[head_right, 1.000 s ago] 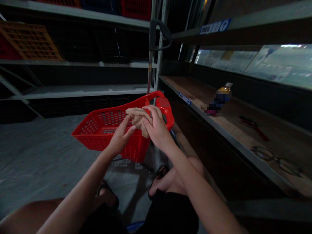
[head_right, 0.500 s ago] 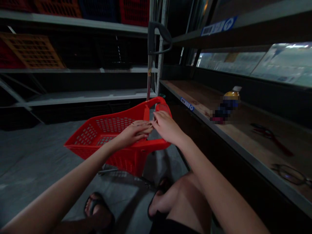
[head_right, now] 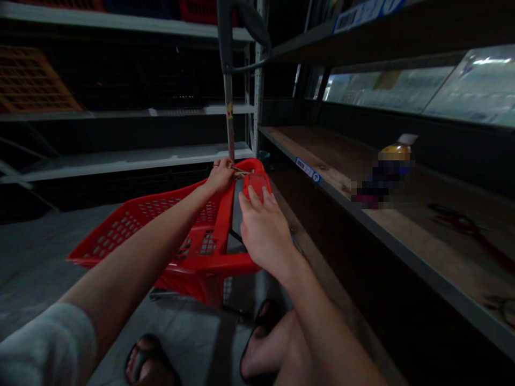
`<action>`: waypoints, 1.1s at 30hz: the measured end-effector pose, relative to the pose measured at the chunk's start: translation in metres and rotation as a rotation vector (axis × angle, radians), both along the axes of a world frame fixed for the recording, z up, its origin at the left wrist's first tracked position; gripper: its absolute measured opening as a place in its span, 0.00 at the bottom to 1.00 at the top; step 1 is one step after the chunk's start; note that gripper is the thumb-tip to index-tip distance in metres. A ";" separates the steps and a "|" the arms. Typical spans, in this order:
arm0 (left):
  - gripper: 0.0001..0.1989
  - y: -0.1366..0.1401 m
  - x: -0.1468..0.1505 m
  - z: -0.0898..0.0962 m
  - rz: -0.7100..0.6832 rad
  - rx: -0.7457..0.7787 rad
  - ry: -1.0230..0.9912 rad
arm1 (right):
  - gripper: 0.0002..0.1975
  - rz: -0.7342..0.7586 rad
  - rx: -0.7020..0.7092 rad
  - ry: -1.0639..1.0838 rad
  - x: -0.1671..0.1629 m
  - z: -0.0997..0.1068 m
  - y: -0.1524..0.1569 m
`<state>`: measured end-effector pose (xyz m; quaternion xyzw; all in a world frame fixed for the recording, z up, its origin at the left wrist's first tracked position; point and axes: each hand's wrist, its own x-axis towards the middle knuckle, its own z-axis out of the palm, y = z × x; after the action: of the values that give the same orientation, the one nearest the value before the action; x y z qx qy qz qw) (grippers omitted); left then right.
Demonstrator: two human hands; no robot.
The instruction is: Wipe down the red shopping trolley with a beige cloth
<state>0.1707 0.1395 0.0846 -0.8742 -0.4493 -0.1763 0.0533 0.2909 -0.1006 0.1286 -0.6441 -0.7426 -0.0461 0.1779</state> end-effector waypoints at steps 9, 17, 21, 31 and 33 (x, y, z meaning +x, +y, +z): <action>0.14 -0.037 -0.047 0.012 -0.351 -0.018 -0.126 | 0.30 0.007 0.072 0.158 -0.002 -0.010 0.009; 0.15 -0.152 -0.104 0.041 -0.734 -0.331 -0.133 | 0.28 0.056 0.059 0.172 -0.001 -0.013 0.008; 0.11 -0.098 -0.080 0.028 -0.480 -0.079 -0.063 | 0.26 0.060 0.040 0.118 -0.008 -0.010 0.007; 0.14 0.001 -0.021 0.021 -0.115 -0.052 -0.031 | 0.29 0.029 0.028 0.040 -0.008 -0.008 0.013; 0.13 -0.017 -0.027 0.021 -0.261 -0.046 -0.033 | 0.30 0.020 0.015 0.060 -0.006 -0.007 0.015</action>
<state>0.1437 0.1222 0.1052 -0.9233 -0.3363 -0.1856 0.0026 0.2845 -0.0856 0.1214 -0.6365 -0.7428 -0.0306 0.2055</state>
